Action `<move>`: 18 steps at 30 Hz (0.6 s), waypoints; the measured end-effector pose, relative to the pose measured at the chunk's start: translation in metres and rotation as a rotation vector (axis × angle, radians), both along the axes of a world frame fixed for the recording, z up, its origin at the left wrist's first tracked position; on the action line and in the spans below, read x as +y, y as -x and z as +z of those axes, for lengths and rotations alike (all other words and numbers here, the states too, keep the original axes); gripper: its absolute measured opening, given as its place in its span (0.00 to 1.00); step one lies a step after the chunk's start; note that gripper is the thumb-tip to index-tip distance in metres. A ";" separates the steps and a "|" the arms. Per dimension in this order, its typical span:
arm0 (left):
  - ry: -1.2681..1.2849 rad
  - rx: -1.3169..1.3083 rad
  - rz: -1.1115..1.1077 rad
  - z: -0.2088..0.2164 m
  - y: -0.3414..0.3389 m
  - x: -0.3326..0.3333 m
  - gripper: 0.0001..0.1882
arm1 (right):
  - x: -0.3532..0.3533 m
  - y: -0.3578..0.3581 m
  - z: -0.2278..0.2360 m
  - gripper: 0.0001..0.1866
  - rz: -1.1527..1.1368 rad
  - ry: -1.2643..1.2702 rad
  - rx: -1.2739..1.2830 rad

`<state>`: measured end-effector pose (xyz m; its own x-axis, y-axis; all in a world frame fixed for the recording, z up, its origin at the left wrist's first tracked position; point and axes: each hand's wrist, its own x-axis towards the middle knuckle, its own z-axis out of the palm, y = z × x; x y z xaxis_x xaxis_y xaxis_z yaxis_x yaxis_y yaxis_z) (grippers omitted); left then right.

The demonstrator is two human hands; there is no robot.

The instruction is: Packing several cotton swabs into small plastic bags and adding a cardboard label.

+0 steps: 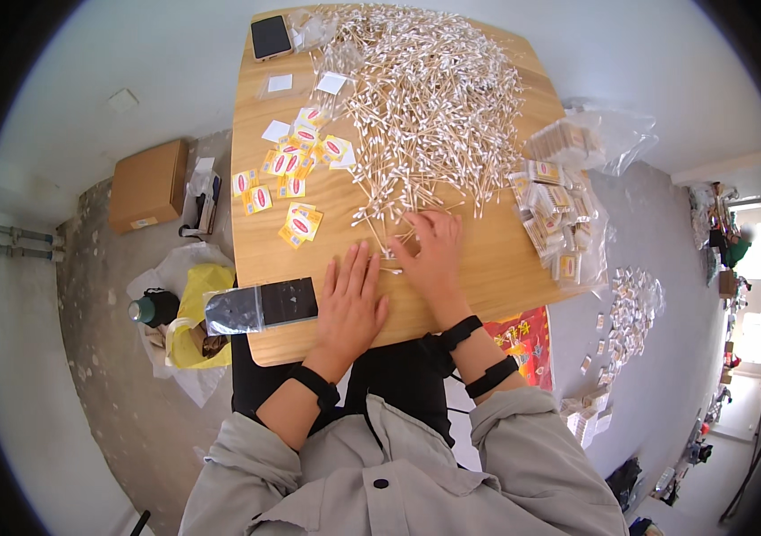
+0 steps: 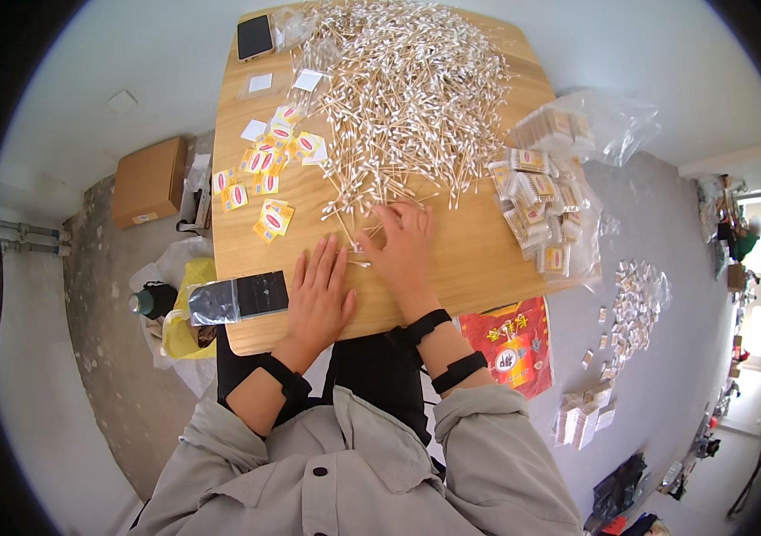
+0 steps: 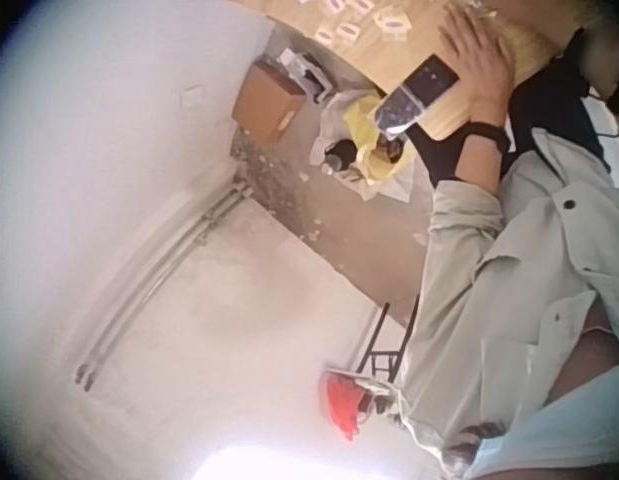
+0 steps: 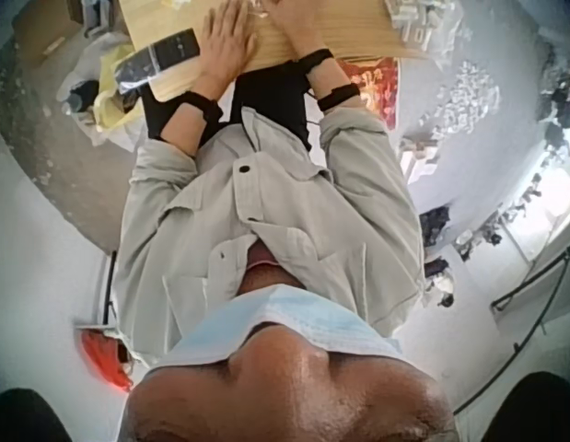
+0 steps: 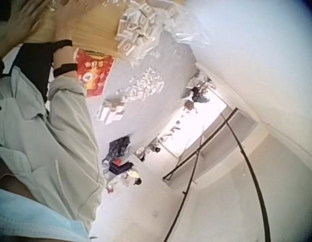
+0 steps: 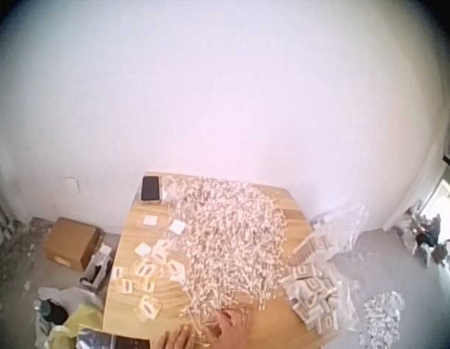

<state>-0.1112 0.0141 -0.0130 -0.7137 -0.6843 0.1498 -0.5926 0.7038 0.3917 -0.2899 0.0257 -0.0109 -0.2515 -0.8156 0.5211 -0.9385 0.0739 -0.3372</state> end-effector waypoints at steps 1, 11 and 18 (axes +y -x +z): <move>0.008 0.003 -0.003 0.001 0.001 0.000 0.36 | 0.000 -0.003 -0.002 0.19 -0.002 -0.002 0.000; -0.014 0.107 0.030 -0.003 0.000 0.002 0.35 | 0.004 -0.015 -0.013 0.10 0.203 0.040 -0.192; 0.006 0.143 0.009 -0.005 -0.003 0.000 0.32 | -0.004 0.004 -0.011 0.11 0.139 -0.005 -0.145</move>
